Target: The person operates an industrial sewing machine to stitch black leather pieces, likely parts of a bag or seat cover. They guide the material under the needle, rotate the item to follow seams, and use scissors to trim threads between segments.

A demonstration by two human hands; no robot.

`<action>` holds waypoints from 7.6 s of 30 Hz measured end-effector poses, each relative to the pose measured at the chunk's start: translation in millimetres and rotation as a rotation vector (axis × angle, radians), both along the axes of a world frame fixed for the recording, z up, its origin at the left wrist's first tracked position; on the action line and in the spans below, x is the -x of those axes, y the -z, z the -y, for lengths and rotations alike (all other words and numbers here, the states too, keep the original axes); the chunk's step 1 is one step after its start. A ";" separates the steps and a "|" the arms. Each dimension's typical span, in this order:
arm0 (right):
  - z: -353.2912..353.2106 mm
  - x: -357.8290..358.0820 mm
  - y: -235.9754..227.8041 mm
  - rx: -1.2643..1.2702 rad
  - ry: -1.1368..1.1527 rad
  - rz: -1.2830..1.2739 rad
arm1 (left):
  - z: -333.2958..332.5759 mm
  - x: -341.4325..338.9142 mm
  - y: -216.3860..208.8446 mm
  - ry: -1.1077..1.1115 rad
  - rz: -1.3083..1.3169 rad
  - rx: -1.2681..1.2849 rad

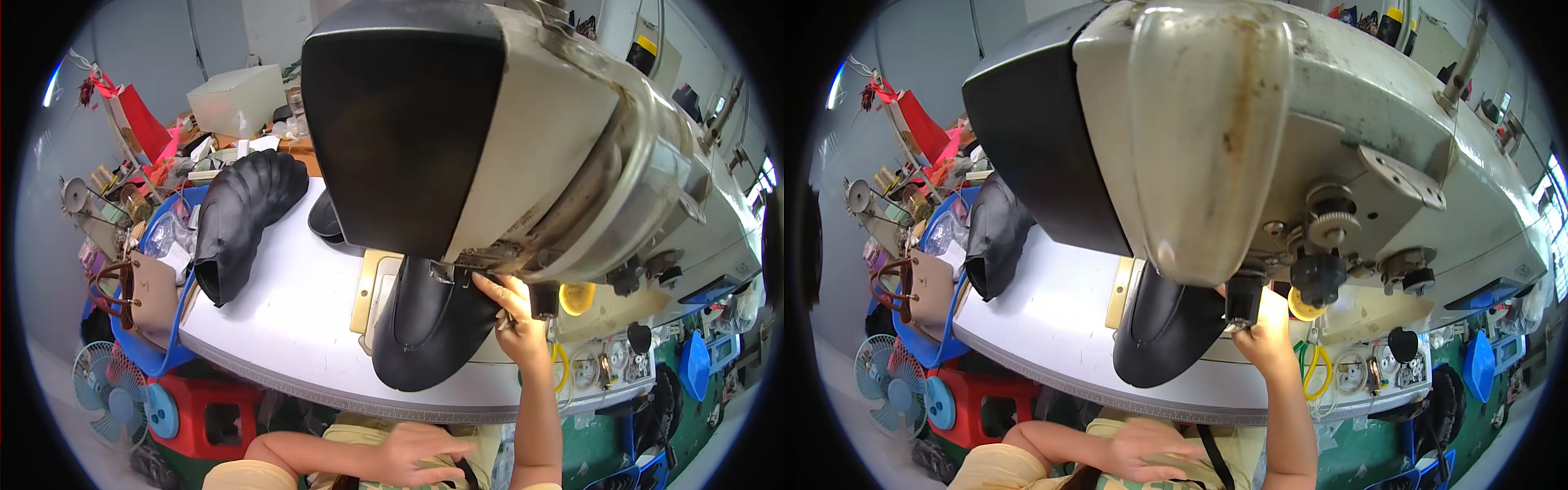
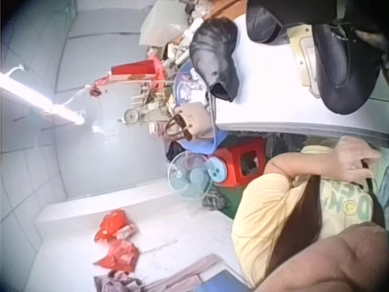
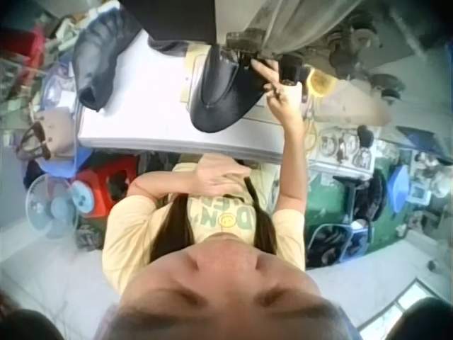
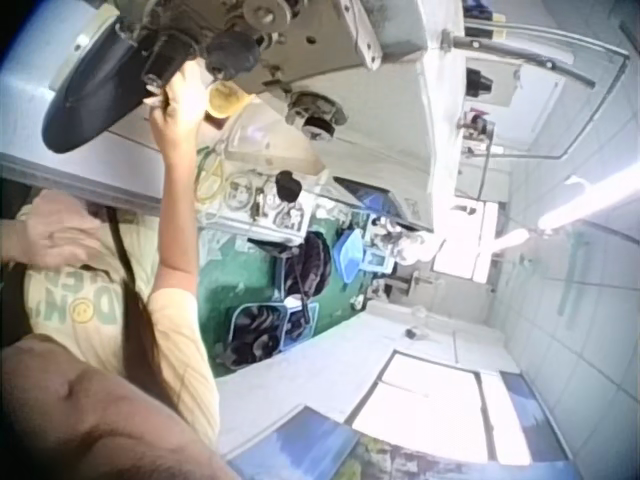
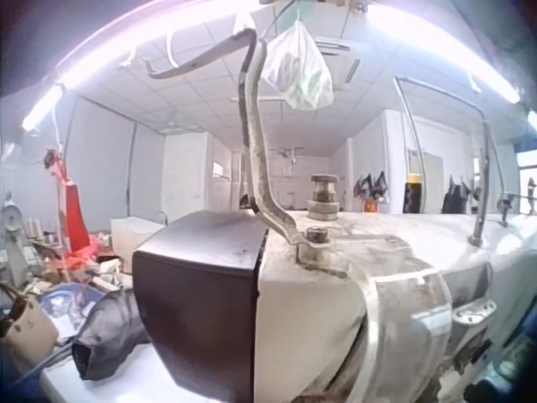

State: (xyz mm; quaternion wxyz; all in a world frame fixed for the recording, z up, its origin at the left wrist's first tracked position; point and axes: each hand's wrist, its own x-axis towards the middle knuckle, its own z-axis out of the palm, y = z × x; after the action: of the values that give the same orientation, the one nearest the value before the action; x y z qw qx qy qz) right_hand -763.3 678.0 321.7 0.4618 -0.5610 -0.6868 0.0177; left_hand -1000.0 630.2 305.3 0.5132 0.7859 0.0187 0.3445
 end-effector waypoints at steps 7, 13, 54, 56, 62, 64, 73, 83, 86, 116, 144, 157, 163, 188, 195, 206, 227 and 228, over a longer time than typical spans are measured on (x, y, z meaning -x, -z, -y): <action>39.8 22.9 -24.8 -0.069 0.177 0.040 | -66.0 -39.2 -43.4 -0.724 -0.418 -0.856; 49.9 52.4 7.6 -0.336 0.118 -0.092 | -164.6 -27.8 -5.3 -0.856 -0.266 -0.482; 5.3 106.9 118.3 0.338 -0.142 -0.715 | -270.8 131.0 71.5 -0.867 0.169 0.935; 8.9 114.5 117.1 0.271 -0.072 -0.444 | -315.1 125.0 95.1 -0.823 -0.090 1.105; 10.1 118.0 112.1 0.236 -0.067 -0.306 | -374.0 44.9 80.5 -0.969 -0.154 0.437; 8.6 118.2 107.2 0.225 -0.087 -0.368 | -407.4 60.4 113.0 -1.110 -0.293 -0.214; 10.2 120.4 121.4 0.254 -0.032 -0.202 | -272.6 181.7 17.3 -1.254 -0.469 -0.835; 7.8 112.7 118.5 0.310 -0.126 -0.168 | -273.9 299.7 26.2 -1.335 -0.661 -0.612; 13.1 99.7 114.8 0.391 -0.209 -0.300 | -250.1 287.9 -9.9 -1.350 -0.560 -0.951; 35.2 121.6 66.5 0.650 -0.459 -1.869 | -86.9 51.6 33.1 -0.691 0.001 -0.794; 28.6 130.1 64.4 0.523 -0.465 -1.852 | -87.7 82.2 18.2 -0.961 -0.272 -1.011; 28.2 136.0 62.6 0.506 -0.391 -1.805 | -104.4 94.3 11.8 -1.086 -0.219 -1.072; 23.7 133.5 64.2 0.522 -0.348 -1.803 | -100.1 87.2 17.8 -1.092 -0.426 -0.875; 29.0 146.1 73.8 0.396 -0.249 -1.771 | -122.4 79.7 61.4 -1.055 -0.326 -0.928; 31.2 142.1 85.5 0.426 -0.247 -1.756 | -129.1 89.7 66.1 -1.123 -0.388 -0.852; 30.0 128.3 91.4 0.495 -0.436 -1.806 | -103.4 101.0 26.0 -1.245 -0.117 -0.745; 22.3 73.2 22.0 0.387 -0.343 -1.585 | -135.4 11.9 -7.2 -0.664 0.065 -0.817; 22.3 67.0 18.4 0.335 -0.304 -1.594 | -138.4 0.7 -9.3 -0.638 0.067 -0.815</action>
State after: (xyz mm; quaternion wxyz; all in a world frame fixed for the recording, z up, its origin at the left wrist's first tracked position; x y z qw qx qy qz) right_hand -830.3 655.7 303.3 0.7129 -0.3427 -0.2100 0.5746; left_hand -1000.7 768.7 314.6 0.0350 0.8658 0.1052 0.4880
